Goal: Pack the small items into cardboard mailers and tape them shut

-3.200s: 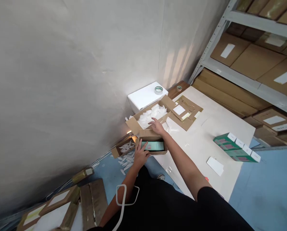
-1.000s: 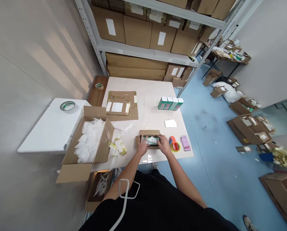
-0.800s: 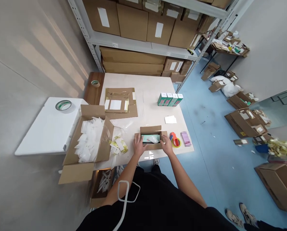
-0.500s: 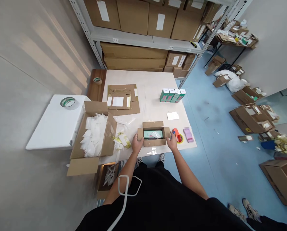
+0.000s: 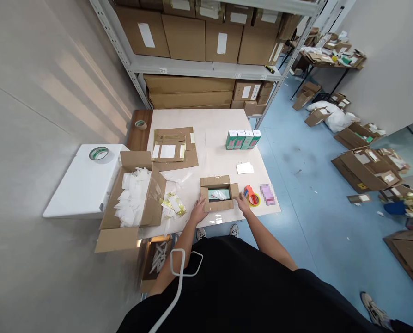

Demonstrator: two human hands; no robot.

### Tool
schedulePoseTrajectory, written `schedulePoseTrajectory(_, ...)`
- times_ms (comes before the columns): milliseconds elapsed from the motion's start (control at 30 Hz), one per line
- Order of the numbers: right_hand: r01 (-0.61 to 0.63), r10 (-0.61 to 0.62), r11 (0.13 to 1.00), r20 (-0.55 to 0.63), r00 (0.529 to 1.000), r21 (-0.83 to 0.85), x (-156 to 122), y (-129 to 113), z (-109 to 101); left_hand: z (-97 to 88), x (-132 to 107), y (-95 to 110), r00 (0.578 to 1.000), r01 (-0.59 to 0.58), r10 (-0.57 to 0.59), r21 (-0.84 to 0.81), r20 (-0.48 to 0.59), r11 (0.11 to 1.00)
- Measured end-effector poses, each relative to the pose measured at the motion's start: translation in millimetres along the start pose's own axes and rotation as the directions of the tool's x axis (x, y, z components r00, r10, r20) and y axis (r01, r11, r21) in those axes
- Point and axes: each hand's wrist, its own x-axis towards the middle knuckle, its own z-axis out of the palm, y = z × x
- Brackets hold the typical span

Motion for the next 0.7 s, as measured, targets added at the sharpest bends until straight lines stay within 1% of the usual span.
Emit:
schedulePoseTrajectory(100,-0.082,0.072,0.987,0.082,0.994,0.135,-5,-6,2,-2.8,1,1,1.0,0.009,-0.008,-0.061,0.01,0.998)
schedulePoseTrajectory(167,-0.068,0.04,0.985,0.175,0.984,0.159,-7,-9,1,-5.0,1,2,1.0,0.017,-0.014,-0.088,0.027,0.996)
schedulePoseTrajectory(233,-0.029,-0.008,0.992,0.297,0.955,0.12,-7,-12,1,-7.2,0,4,0.999,0.028,-0.024,-0.096,0.04,0.995)
schedulePoseTrajectory(300,-0.002,-0.016,0.999,0.406,0.914,0.045,-4,-14,0,-9.1,0,6,0.998,0.04,-0.036,-0.094,0.045,0.995)
schedulePoseTrajectory(367,0.021,-0.015,1.0,0.45,0.893,-0.009,-1,-14,0,-11.0,0,7,0.998,0.044,-0.04,-0.094,0.045,0.995)
schedulePoseTrajectory(433,0.057,-0.051,0.998,0.428,0.902,-0.002,2,-13,0,-13.4,1,7,0.999,0.04,-0.037,-0.097,0.038,0.994)
schedulePoseTrajectory(500,0.08,-0.086,0.996,0.368,0.926,0.031,4,-11,1,-16.6,3,8,0.999,0.045,-0.044,-0.1,0.012,0.994)
schedulePoseTrajectory(567,0.073,-0.084,0.996,0.303,0.949,0.049,6,-9,2,-20.7,8,10,0.997,0.071,-0.075,-0.095,-0.036,0.993)
schedulePoseTrajectory(633,0.067,-0.07,0.998,0.234,0.97,0.02,8,-9,6,-25.0,15,15,0.988,0.117,-0.124,-0.07,-0.094,0.991)
schedulePoseTrajectory(700,0.059,-0.05,0.997,0.168,0.985,-0.053,11,-11,11,-28.8,24,23,0.975,0.17,-0.17,-0.012,-0.143,0.985)
